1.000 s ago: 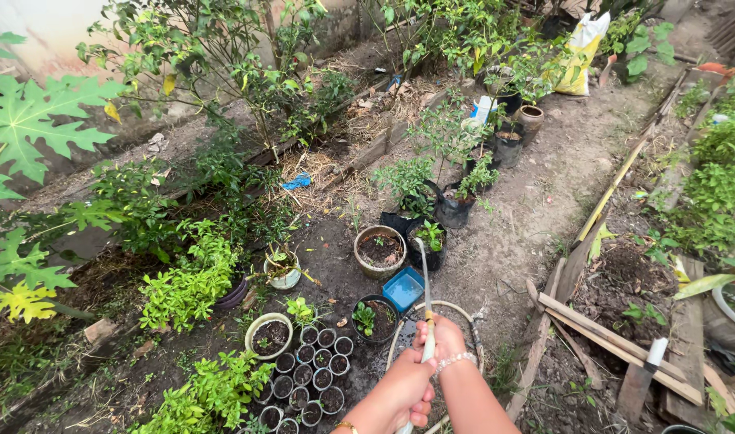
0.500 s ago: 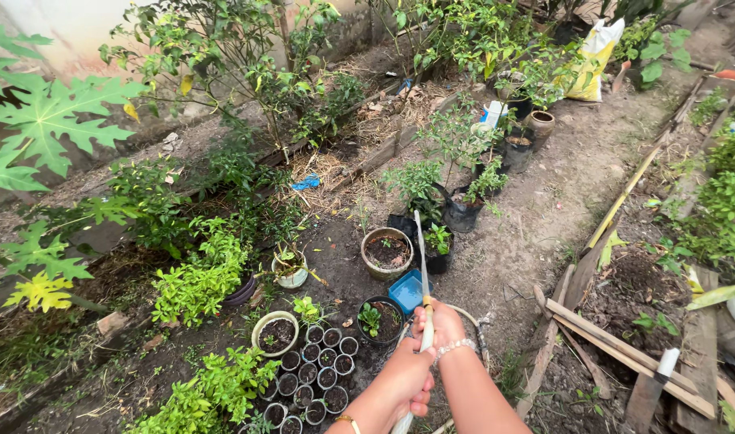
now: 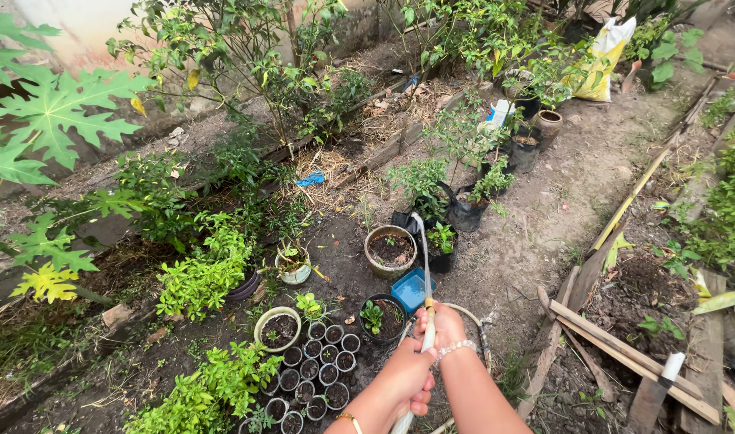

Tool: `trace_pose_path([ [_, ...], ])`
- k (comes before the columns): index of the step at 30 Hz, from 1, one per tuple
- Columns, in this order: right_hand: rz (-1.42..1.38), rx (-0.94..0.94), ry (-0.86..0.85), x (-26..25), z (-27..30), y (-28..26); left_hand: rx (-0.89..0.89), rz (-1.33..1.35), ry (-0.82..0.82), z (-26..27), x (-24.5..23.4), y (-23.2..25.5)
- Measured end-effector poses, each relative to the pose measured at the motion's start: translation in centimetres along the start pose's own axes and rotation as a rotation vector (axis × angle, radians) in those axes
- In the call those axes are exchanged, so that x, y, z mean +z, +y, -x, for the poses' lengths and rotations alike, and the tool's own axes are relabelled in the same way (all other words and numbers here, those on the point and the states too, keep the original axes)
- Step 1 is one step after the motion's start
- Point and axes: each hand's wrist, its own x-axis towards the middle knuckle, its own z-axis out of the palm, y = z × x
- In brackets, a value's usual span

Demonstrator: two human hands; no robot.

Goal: The person holds a water hose and waters various potted plants and garden beds in an outdoor area.

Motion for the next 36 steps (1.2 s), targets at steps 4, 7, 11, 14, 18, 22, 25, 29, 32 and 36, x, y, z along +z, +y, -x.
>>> trace_pose_path([
  [4,0.006,-0.011,-0.016,0.0,0.6,0.1,-0.007,0.004,-0.003,0.2,0.0,0.0],
  [7,-0.001,-0.008,0.004,0.3,1.3,0.1,-0.001,0.004,-0.009,0.2,-0.1,0.0],
  [11,0.013,-0.012,-0.023,0.6,1.7,0.2,-0.013,0.0,-0.002,0.2,-0.1,0.1],
  [14,-0.001,-0.012,-0.017,0.7,1.8,0.2,-0.01,-0.002,-0.001,0.3,-0.1,0.3],
  [18,0.013,-0.012,-0.018,0.6,1.6,0.3,-0.023,-0.001,0.006,0.3,-0.1,0.3],
  [22,0.008,-0.029,-0.005,0.9,1.7,0.4,-0.024,0.0,-0.001,0.5,-0.3,0.3],
  [25,0.016,-0.043,0.025,1.2,2.2,0.6,-0.028,-0.01,0.012,0.8,-0.5,0.2],
  [29,0.001,-0.061,0.011,1.0,2.8,0.5,-0.008,-0.014,-0.014,1.4,-0.4,0.0],
  [32,0.007,-0.122,-0.01,0.3,2.9,0.0,-0.009,-0.038,-0.025,1.5,0.1,0.0],
  [36,0.032,-0.169,0.047,-0.4,3.8,-1.2,-0.006,-0.067,-0.051,1.5,0.9,-0.1],
])
